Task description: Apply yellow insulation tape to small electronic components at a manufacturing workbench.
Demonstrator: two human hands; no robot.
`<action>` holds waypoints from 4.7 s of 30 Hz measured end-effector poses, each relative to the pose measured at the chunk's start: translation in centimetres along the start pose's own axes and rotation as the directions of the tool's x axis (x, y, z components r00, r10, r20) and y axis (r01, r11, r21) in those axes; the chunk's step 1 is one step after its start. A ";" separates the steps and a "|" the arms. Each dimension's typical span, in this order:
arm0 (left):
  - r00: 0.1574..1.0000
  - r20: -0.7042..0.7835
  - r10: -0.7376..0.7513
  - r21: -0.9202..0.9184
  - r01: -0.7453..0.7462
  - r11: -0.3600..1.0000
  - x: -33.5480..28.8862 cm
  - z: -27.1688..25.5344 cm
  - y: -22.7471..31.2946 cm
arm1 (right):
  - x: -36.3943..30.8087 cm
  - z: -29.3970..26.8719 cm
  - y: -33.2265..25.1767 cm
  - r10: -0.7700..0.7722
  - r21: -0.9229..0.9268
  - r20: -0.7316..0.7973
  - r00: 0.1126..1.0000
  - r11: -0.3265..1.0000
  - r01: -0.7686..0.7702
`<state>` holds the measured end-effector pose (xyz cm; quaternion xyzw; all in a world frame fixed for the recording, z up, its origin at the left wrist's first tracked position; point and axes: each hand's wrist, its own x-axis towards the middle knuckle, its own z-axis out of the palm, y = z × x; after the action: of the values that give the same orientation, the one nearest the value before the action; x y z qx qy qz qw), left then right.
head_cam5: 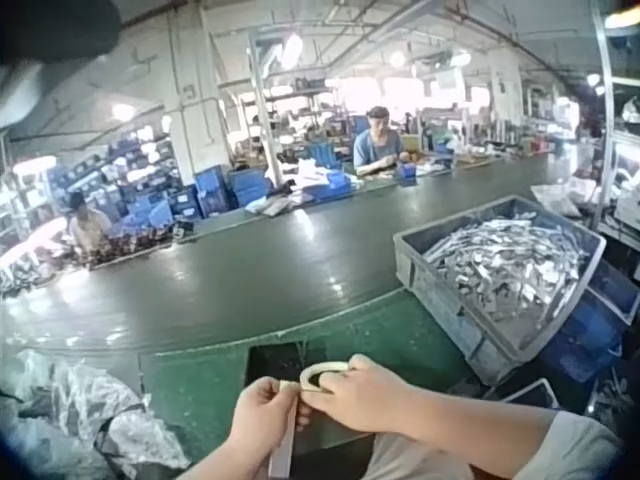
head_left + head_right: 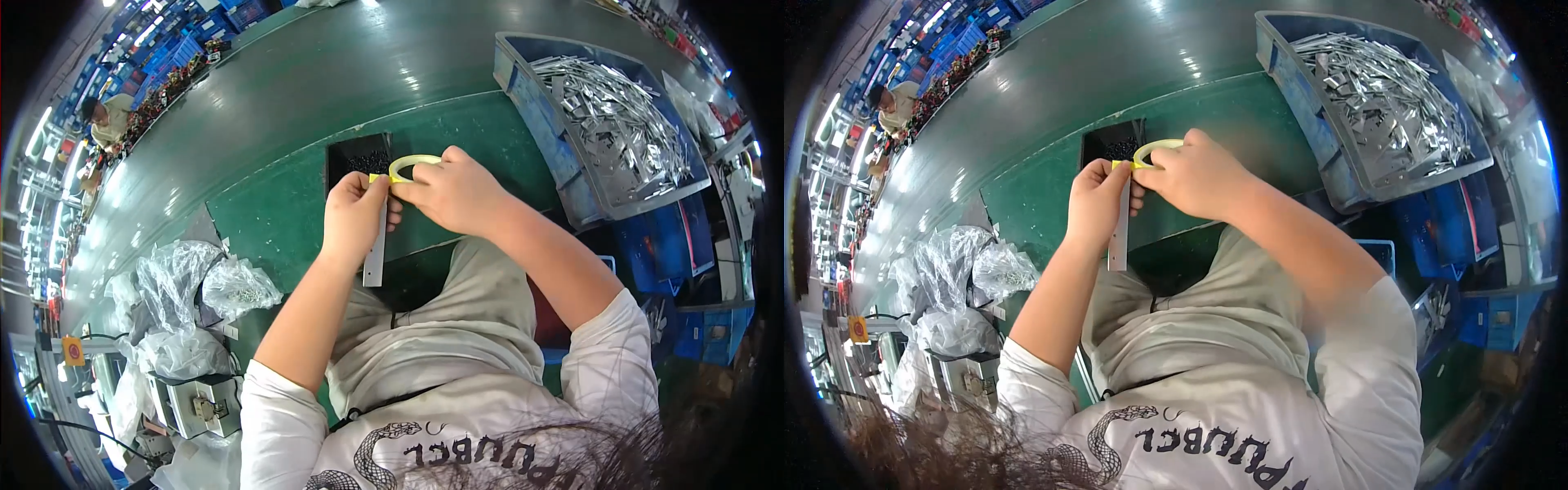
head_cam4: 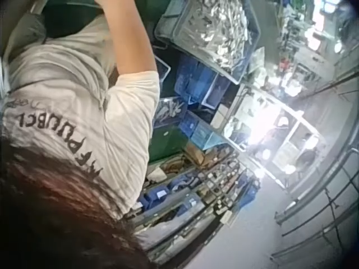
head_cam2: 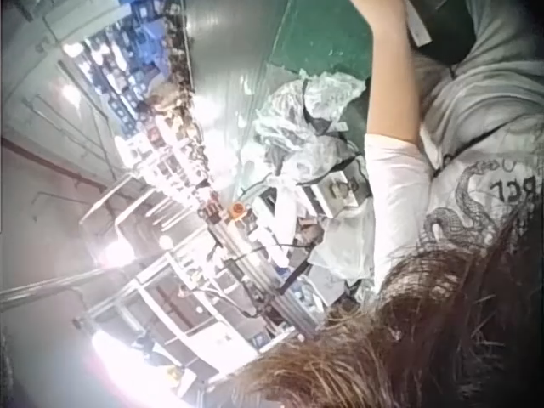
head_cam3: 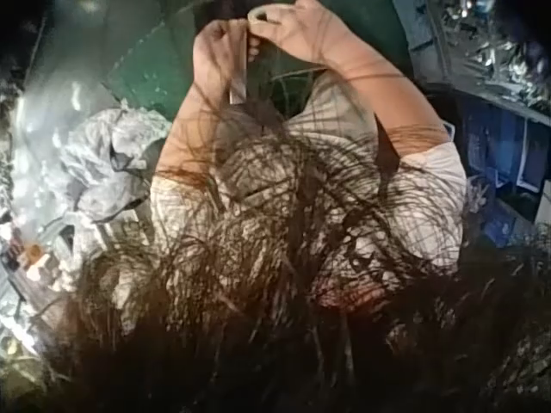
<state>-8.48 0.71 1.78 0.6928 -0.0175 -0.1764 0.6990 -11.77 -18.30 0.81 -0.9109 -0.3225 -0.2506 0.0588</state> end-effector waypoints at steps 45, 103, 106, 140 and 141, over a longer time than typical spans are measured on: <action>0.989 -0.137 0.055 0.386 0.001 0.923 7.2 -0.8 3.0 | 3.2 1.8 7.3 0.284 -0.016 0.195 0.939 0.958 -0.286; 0.871 -0.169 0.462 0.619 -0.271 0.737 -2.7 -6.5 -10.1 | -35.7 -0.9 -7.8 0.905 -0.120 0.341 0.254 0.310 -0.943; 0.817 -0.067 0.572 0.679 -0.383 0.626 -2.4 -6.4 -11.5 | -29.8 -5.5 -6.5 0.895 -0.162 0.274 0.351 0.403 -0.901; 0.838 0.540 -0.081 0.703 -0.396 0.591 -11.5 -0.1 -0.6 | -3.3 -9.3 -7.5 -0.148 0.376 0.514 0.845 0.924 -0.067; 0.820 0.569 0.052 0.591 -0.453 0.667 -11.3 -1.0 -1.8 | -2.2 -9.5 -7.6 -0.150 0.345 0.603 0.783 0.935 -0.087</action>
<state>-19.20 4.82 2.45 0.8236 -0.3662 -0.2286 0.3679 -21.96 -16.10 7.55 -0.9106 -0.3790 0.1243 0.1082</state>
